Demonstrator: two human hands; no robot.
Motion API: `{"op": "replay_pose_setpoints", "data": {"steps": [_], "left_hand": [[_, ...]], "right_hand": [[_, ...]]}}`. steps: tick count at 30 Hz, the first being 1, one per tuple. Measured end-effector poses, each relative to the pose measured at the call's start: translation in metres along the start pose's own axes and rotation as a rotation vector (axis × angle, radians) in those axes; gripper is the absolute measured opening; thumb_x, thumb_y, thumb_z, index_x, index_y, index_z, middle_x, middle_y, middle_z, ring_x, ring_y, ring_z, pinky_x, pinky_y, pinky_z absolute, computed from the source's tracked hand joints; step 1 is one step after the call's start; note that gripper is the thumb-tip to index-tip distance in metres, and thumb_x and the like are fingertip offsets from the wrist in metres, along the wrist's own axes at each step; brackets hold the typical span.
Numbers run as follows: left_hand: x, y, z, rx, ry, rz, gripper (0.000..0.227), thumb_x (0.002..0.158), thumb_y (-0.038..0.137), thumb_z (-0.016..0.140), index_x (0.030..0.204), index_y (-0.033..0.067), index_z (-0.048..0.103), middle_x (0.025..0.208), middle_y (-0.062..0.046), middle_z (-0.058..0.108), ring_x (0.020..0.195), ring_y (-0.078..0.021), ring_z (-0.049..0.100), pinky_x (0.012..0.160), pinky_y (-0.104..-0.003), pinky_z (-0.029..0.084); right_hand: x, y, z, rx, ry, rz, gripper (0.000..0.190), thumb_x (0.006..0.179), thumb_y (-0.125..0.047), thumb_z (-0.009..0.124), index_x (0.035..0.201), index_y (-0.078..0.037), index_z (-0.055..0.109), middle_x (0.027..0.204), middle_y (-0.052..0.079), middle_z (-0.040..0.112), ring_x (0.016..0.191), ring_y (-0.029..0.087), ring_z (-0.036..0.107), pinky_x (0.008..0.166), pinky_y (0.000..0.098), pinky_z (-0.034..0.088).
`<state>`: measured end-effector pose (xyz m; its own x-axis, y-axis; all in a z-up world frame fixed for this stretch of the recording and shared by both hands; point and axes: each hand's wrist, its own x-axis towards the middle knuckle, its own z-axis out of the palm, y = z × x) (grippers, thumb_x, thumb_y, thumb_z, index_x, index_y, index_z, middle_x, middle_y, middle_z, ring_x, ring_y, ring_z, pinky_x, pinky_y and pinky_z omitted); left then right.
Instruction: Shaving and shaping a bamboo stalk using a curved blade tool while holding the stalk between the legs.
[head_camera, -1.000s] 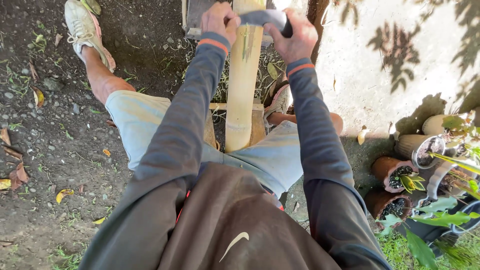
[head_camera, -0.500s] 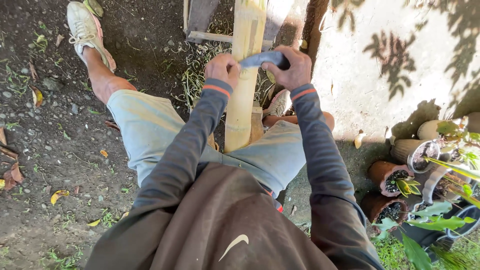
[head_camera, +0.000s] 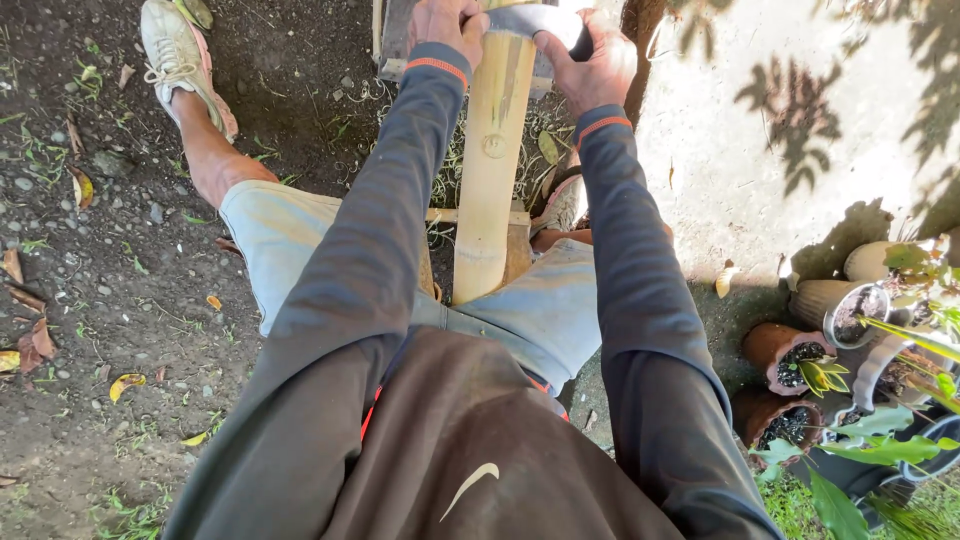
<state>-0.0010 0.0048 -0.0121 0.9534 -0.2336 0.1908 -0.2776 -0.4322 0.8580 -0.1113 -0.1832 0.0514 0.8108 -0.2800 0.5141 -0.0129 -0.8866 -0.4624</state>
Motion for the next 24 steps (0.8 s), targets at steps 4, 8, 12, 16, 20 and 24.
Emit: {"op": "replay_pose_setpoints", "data": {"steps": [4, 8, 12, 16, 20, 24], "left_hand": [[-0.012, 0.004, -0.006, -0.017, -0.033, -0.033, 0.015, 0.079, 0.015, 0.084, 0.081, 0.0100, 0.070, 0.076, -0.010, 0.070, 0.075, -0.0328, 0.068, 0.068, -0.044, 0.054], [-0.032, 0.010, -0.019, -0.070, -0.068, 0.017, 0.017, 0.082, 0.009, 0.081, 0.081, 0.0073, 0.064, 0.080, -0.012, 0.066, 0.075, -0.0338, 0.066, 0.069, -0.045, 0.052], [-0.070, 0.028, -0.042, -0.092, -0.098, 0.106, 0.019, 0.084, 0.003, 0.076, 0.081, 0.0046, 0.058, 0.082, -0.013, 0.058, 0.074, -0.0352, 0.062, 0.066, -0.047, 0.049], [-0.115, 0.027, -0.048, -0.064, -0.077, 0.106, 0.016, 0.086, 0.001, 0.073, 0.080, 0.0037, 0.058, 0.078, -0.013, 0.054, 0.071, -0.0335, 0.059, 0.064, -0.046, 0.047], [-0.138, 0.020, -0.050, -0.075, -0.206, -0.031, 0.017, 0.087, 0.003, 0.070, 0.076, 0.0057, 0.057, 0.076, -0.011, 0.056, 0.068, -0.0300, 0.060, 0.063, -0.042, 0.049], [-0.102, 0.024, -0.045, -0.155, -0.071, 0.065, 0.011, 0.085, 0.007, 0.074, 0.081, 0.0080, 0.063, 0.082, -0.011, 0.061, 0.073, -0.0311, 0.064, 0.067, -0.042, 0.052]], "right_hand": [[-0.003, -0.008, -0.013, 0.084, -0.025, 0.000, 0.051, 0.080, -0.035, 0.100, 0.109, -0.004, 0.071, 0.089, 0.015, 0.073, 0.080, 0.033, 0.072, 0.075, 0.0395, 0.058], [-0.023, -0.010, -0.019, 0.109, -0.077, 0.022, 0.047, 0.082, -0.033, 0.100, 0.104, -0.004, 0.071, 0.086, 0.014, 0.072, 0.075, 0.030, 0.072, 0.072, 0.0381, 0.059], [-0.051, -0.026, -0.035, 0.137, -0.109, 0.021, 0.044, 0.083, -0.033, 0.098, 0.101, -0.004, 0.070, 0.085, 0.011, 0.073, 0.071, 0.022, 0.073, 0.068, 0.0345, 0.060], [-0.078, -0.038, -0.051, 0.164, -0.147, 0.059, 0.045, 0.086, -0.033, 0.096, 0.105, -0.002, 0.069, 0.087, 0.012, 0.073, 0.073, 0.021, 0.074, 0.068, 0.0330, 0.060], [-0.087, -0.027, -0.055, 0.215, -0.303, 0.056, 0.043, 0.088, -0.036, 0.093, 0.105, -0.004, 0.070, 0.086, 0.008, 0.071, 0.074, 0.017, 0.072, 0.070, 0.0319, 0.062], [-0.064, -0.012, -0.038, 0.060, -0.364, 0.180, 0.049, 0.088, -0.043, 0.096, 0.092, -0.006, 0.065, 0.078, 0.005, 0.067, 0.062, 0.015, 0.064, 0.061, 0.0320, 0.058]]}}
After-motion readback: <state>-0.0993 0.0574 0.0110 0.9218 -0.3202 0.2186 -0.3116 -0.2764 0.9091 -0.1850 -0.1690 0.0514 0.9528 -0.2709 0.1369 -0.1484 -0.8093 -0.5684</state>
